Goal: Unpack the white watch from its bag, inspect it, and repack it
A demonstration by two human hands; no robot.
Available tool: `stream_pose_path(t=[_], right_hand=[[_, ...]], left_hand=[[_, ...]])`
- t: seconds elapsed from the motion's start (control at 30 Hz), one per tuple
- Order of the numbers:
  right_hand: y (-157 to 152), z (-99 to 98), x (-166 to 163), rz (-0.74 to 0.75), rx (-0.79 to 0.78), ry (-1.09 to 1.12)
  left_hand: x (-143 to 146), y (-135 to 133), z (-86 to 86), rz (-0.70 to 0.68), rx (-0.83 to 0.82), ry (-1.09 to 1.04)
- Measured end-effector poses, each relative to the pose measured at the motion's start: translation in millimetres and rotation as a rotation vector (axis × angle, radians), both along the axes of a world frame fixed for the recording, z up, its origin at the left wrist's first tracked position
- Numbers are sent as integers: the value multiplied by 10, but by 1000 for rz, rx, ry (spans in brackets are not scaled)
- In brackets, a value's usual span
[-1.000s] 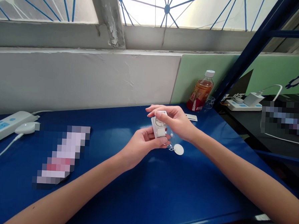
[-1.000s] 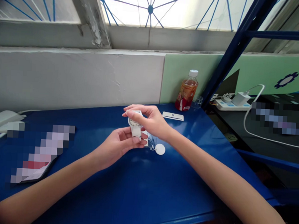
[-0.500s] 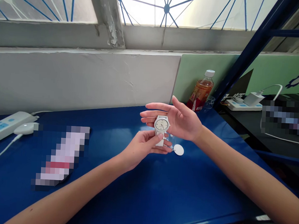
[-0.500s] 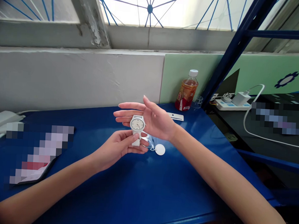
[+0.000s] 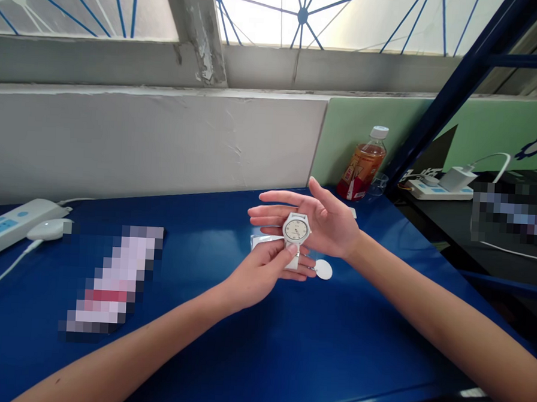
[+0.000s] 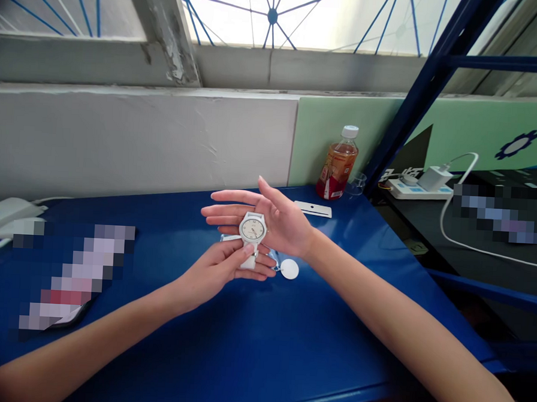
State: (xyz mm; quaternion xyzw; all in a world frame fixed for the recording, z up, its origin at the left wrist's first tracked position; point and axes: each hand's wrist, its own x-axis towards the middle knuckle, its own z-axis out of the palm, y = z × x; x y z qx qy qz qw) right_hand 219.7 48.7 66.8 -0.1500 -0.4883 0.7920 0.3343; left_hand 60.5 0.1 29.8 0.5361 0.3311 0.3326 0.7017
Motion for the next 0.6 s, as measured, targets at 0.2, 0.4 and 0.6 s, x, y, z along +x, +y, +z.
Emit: stream_pose_path(t=[0.2, 0.4, 0.6], right_hand=[[29, -26, -3, -63, -6, 43], [34, -25, -4, -55, -25, 14], [7, -17, -9, -38, -2, 17]], left_hand=[[-23, 45, -36, 87, -12, -39], [-24, 45, -93, 7, -52, -22], [-28, 34, -93, 12, -56, -23]])
